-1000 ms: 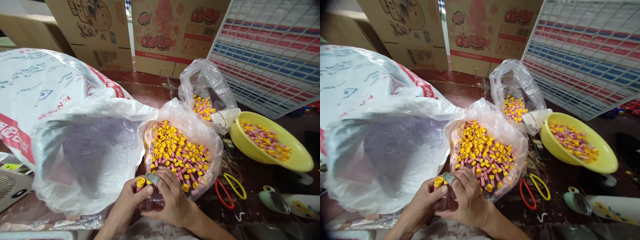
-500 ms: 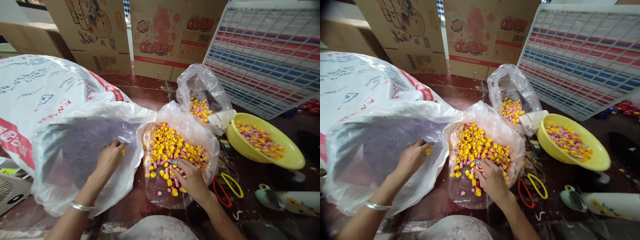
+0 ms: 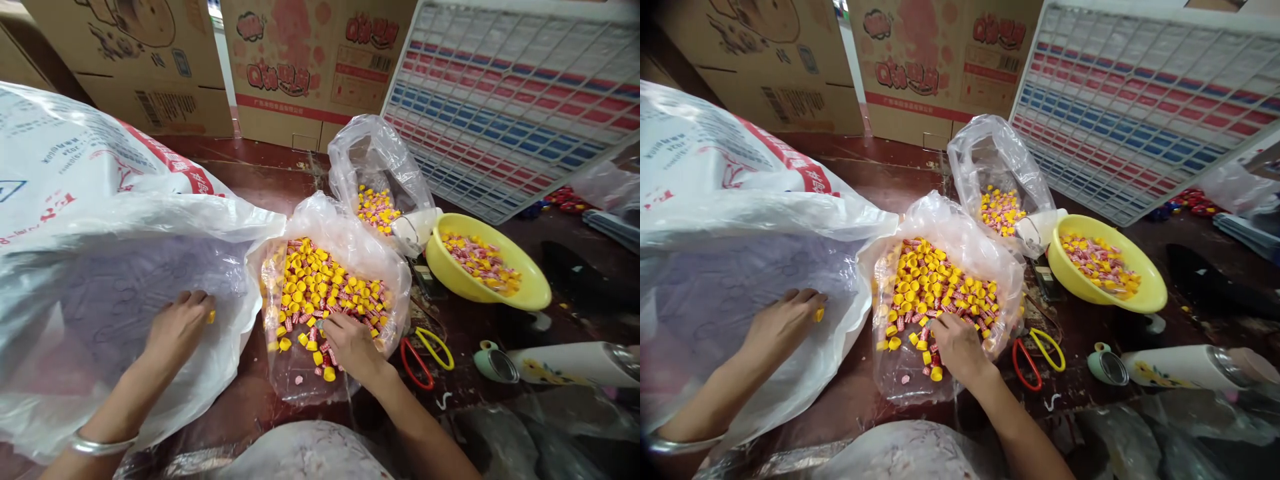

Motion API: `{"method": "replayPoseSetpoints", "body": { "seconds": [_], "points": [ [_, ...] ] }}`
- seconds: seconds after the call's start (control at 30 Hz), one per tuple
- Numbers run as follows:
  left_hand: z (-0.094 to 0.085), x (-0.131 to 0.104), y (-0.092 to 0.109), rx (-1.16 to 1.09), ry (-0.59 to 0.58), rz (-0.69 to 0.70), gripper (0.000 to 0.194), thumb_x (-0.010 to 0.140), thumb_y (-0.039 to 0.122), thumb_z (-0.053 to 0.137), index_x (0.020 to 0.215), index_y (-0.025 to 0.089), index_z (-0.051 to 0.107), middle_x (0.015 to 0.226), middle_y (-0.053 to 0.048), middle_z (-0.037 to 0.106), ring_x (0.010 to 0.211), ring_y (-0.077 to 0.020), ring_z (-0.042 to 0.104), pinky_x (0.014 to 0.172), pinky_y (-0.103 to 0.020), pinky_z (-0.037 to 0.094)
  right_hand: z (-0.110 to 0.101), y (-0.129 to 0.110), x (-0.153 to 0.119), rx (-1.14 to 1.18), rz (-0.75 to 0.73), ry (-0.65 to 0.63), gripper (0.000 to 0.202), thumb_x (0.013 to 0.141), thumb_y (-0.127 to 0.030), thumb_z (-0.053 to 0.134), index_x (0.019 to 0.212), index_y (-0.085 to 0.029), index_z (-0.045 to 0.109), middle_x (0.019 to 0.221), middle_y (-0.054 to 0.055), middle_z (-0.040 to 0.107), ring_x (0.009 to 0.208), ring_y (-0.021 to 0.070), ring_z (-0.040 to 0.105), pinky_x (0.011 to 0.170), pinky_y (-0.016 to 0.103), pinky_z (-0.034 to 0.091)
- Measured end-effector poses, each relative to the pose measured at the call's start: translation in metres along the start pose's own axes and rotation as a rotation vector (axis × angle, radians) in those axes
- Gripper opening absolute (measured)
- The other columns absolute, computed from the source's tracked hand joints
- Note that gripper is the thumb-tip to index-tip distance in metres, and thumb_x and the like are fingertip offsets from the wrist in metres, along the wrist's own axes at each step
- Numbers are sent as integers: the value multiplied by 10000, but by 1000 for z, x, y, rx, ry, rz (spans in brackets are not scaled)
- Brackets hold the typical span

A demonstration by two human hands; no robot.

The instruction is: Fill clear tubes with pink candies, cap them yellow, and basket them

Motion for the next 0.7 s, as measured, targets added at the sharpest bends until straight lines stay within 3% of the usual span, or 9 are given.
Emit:
{"method": "replayPoseSetpoints", "body": {
  "seconds": [0.07, 0.13, 0.23, 0.3, 0.4, 0.53, 0.6, 0.7],
  "points": [
    [-5, -11, -5, -70, 15, -53, 406, 932, 114, 394, 1168, 120, 724, 1229, -207, 731, 1114, -392, 669, 777, -424, 513, -10, 1, 1, 59, 44, 64, 192, 959, -44, 565, 853, -180, 650, 917, 68, 683, 832, 198, 660, 763, 296, 523],
    [-11, -29, -4, -163, 20, -95, 368, 951, 308, 489, 1215, 169, 705, 1188, -142, 771, 1035, -323, 725, 784, -356, 538, -26, -2, 3, 236, 80, 156, 158, 951, -65, 587, 864, -183, 644, 961, 64, 669, 887, 191, 658, 801, 284, 522],
    [-13, -63, 21, -508, -87, -83, 428, 862, 559, 600, 1123, 252, 744, 952, -28, 819, 828, -229, 758, 700, -243, 542, -48, -14, 7, 594, 92, 207, 139, 929, -78, 610, 886, -198, 666, 949, 33, 648, 892, 173, 639, 795, 261, 509],
    [-13, -82, 49, -773, -167, -40, 352, 806, 533, 659, 1009, 268, 770, 835, 6, 802, 727, -200, 723, 644, -220, 516, -55, -29, 13, 745, 71, 132, 147, 932, -84, 601, 898, -204, 680, 930, 19, 635, 881, 166, 623, 799, 259, 498],
    [-11, -97, 85, -991, -255, -1, 255, 756, 449, 733, 920, 258, 780, 762, 12, 772, 686, -185, 666, 620, -215, 479, -57, -51, 22, 840, 26, -35, 162, 944, -97, 595, 832, -198, 655, 927, 13, 609, 889, 160, 603, 828, 266, 484],
    [-9, -95, 104, -1198, -350, -21, 268, 710, 424, 815, 861, 210, 754, 691, 17, 695, 626, -153, 554, 575, -214, 421, -50, -73, 27, 819, -70, -215, 206, 940, -110, 628, 754, -195, 603, 906, 5, 606, 867, 154, 605, 800, 258, 482],
    [-7, -92, 105, -1288, -370, -33, 277, 664, 393, 852, 816, 195, 732, 653, 29, 653, 595, -137, 510, 556, -214, 398, -46, -76, 26, 766, -73, -209, 220, 952, -145, 642, 745, -200, 596, 838, -9, 612, 798, 146, 605, 751, 249, 482],
    [-1, -92, 102, -1419, -359, -86, 307, 624, 398, 882, 778, 186, 723, 640, 34, 629, 599, -131, 501, 569, -217, 402, -48, -77, 21, 666, -84, -65, 242, 1002, -268, 631, 770, -205, 612, 771, -3, 642, 760, 159, 621, 743, 266, 504]
  ]
}}
Point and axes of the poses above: each hand's wrist, its own x-axis towards the middle knuckle, its own z-axis out of the palm, y = z × x, the point moved 5 cm from there along x, towards the middle knuckle
